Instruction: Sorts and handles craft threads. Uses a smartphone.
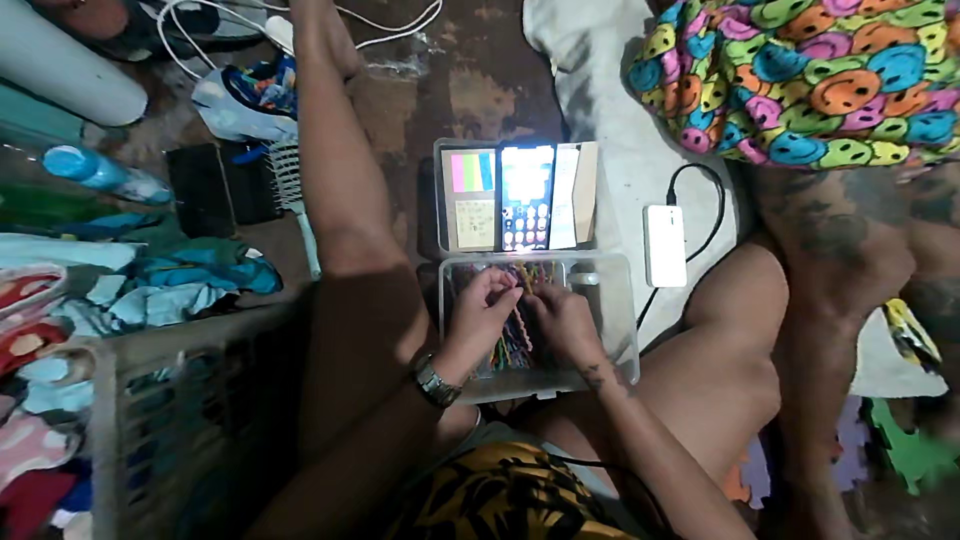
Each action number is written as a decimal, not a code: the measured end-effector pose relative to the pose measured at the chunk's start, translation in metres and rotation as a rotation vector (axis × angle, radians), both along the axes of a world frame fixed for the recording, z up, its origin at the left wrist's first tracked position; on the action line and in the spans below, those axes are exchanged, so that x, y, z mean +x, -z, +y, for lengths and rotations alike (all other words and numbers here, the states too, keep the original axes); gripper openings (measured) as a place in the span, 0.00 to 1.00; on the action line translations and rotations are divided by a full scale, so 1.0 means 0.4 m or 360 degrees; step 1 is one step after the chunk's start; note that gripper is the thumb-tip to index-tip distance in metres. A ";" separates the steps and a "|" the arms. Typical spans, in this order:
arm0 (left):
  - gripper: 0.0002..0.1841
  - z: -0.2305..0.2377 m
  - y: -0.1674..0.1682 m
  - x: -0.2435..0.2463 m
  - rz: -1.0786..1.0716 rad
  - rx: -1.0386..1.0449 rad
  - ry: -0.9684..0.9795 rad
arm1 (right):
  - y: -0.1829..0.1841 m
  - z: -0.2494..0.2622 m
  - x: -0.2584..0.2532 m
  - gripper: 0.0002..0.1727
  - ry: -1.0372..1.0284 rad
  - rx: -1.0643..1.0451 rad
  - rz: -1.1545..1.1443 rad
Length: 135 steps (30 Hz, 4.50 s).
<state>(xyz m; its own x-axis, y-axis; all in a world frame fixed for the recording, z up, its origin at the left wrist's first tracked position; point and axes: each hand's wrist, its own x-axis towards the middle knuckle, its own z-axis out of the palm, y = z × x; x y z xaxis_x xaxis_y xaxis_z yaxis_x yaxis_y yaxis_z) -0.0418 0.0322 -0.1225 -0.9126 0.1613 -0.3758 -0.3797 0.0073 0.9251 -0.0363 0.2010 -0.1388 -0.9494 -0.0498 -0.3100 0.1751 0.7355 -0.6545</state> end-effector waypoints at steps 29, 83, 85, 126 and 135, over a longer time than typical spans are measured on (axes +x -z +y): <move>0.10 0.005 -0.013 -0.003 -0.0223 0.0195 0.0031 | -0.025 0.055 -0.126 0.25 -0.0268 0.0592 0.0910; 0.09 0.008 -0.011 0.005 -0.0151 0.0006 0.0598 | -0.063 0.136 -0.306 0.33 -0.0513 0.0294 0.0675; 0.09 0.006 -0.012 0.005 -0.0146 0.0010 0.0586 | -0.058 0.139 -0.294 0.33 -0.0566 0.0190 0.0734; 0.11 0.014 -0.017 0.006 -0.0199 -0.0044 0.0630 | -0.013 0.135 -0.270 0.34 -0.0647 0.0185 0.0774; 0.10 0.012 -0.005 0.006 -0.0135 -0.0001 0.0598 | -0.007 0.132 -0.274 0.34 -0.0585 0.0183 0.0745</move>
<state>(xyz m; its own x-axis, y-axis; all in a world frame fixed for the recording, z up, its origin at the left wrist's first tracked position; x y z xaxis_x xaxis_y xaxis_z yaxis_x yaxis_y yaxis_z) -0.0393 0.0371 -0.1207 -0.7556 0.4784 -0.4474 -0.4255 0.1609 0.8906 -0.1461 0.2537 -0.1361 -0.9132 -0.3913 0.1136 -0.3911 0.7639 -0.5133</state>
